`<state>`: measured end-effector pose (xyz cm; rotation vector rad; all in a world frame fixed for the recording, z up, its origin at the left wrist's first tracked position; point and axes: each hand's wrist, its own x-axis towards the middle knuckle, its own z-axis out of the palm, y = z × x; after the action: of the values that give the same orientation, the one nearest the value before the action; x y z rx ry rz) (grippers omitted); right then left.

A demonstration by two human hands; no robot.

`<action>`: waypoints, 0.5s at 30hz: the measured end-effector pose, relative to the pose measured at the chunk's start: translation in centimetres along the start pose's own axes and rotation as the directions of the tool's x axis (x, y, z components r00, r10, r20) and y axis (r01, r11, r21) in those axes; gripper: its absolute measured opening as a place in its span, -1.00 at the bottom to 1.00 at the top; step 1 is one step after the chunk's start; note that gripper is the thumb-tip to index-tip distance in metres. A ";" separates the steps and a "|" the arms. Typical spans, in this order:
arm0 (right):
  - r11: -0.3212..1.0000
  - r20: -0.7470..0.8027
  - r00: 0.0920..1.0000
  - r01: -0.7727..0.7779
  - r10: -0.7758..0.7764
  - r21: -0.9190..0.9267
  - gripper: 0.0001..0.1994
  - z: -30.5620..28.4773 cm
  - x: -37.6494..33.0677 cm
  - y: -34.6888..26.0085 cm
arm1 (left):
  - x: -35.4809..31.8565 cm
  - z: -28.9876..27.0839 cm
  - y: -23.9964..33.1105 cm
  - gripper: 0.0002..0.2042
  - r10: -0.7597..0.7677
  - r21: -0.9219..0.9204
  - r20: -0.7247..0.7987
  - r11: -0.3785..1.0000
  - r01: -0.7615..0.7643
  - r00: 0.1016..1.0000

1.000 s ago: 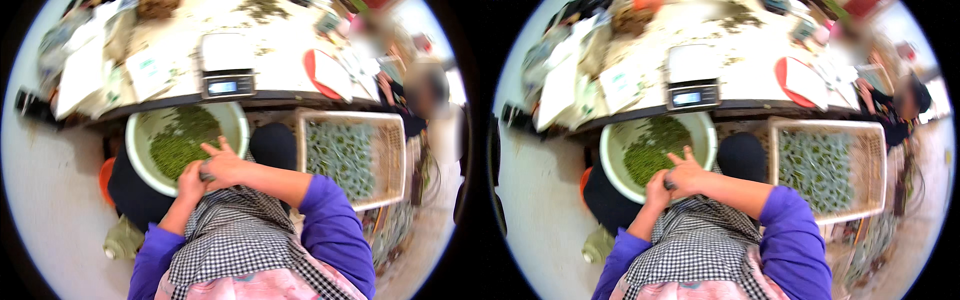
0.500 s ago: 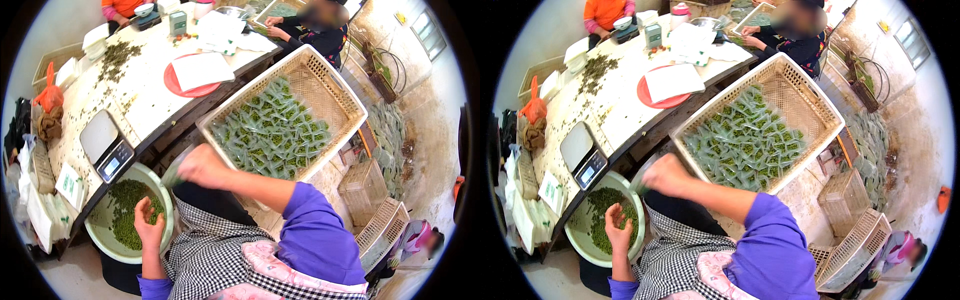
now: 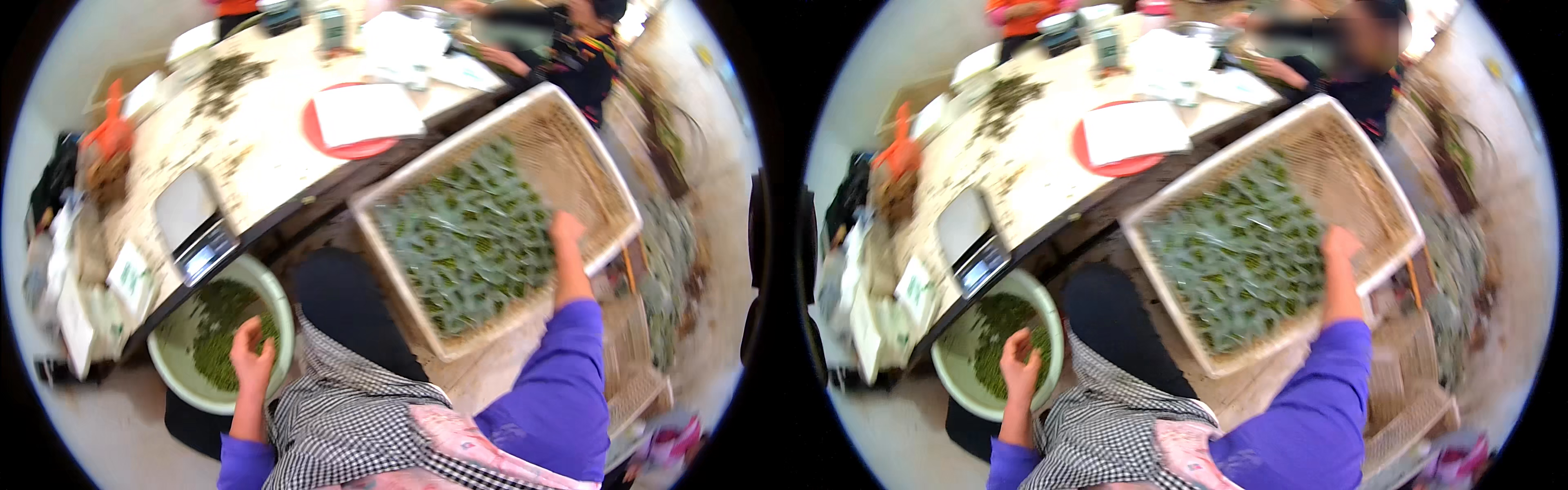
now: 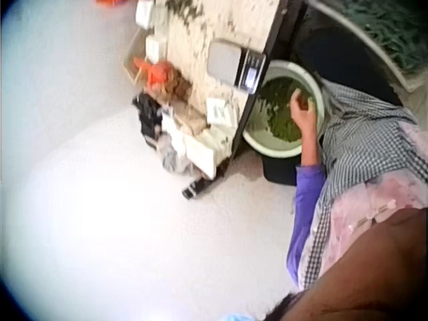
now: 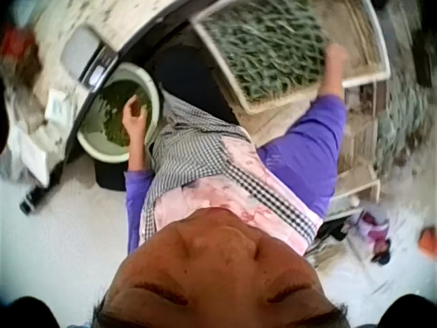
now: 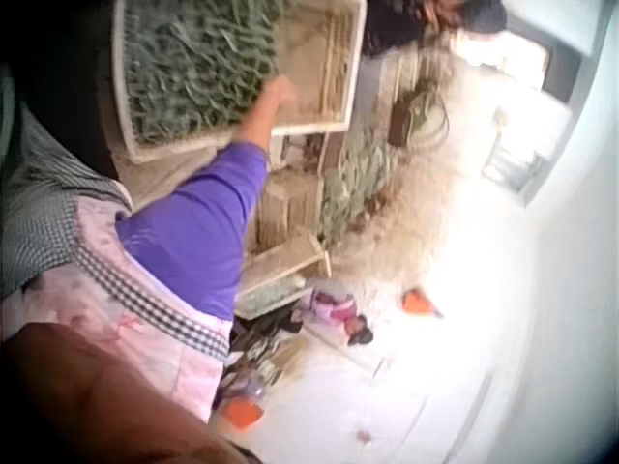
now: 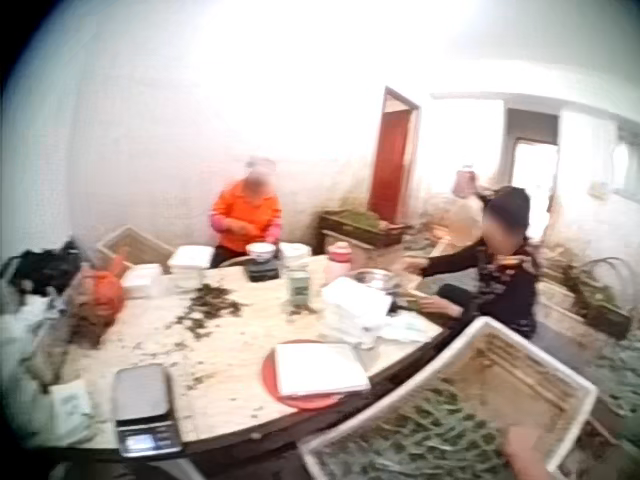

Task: The person scoops dried green tea leaves from a large bowl into small plastic bags using their hands. They weigh each filled bag on a digital scale to ensure the correct amount, then place the sealed bags into a white plastic basket. The process is repeated continuously throughout the clip.

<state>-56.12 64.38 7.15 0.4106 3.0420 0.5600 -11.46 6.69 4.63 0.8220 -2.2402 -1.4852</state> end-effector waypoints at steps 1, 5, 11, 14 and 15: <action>0.999 -0.003 0.999 0.037 -0.037 -0.038 -0.76 -1.5 -1.2 -0.5 | 0.2 -0.4 0.3 -0.61 0.056 0.022 -0.039 0.998 -0.055 0.998; 0.984 -0.354 0.932 0.009 -0.073 -0.179 -0.87 -6.2 -5.0 -3.1 | 1.3 -3.2 1.5 -0.80 0.121 0.177 -0.174 0.980 -0.090 0.977; 0.773 -0.719 0.600 0.618 -0.351 0.139 -0.90 -11.4 -5.5 -11.8 | 5.9 -11.1 2.2 -0.85 0.405 0.542 -0.475 0.834 -0.103 0.781; 0.333 -0.765 0.444 0.889 -0.466 0.314 -0.93 -14.7 -8.3 -22.1 | 8.9 -15.7 1.3 -0.80 0.468 0.656 -0.546 0.754 0.008 0.695; 0.198 -0.800 0.371 0.929 -0.472 0.313 -0.92 -17.7 -12.3 -26.0 | 9.8 -17.1 0.7 -0.75 0.451 0.670 -0.562 0.740 0.062 0.693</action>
<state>-52.03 31.63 14.18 -1.5763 3.1296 -0.8730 -9.76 -11.61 11.77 1.0353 -2.0806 -0.1255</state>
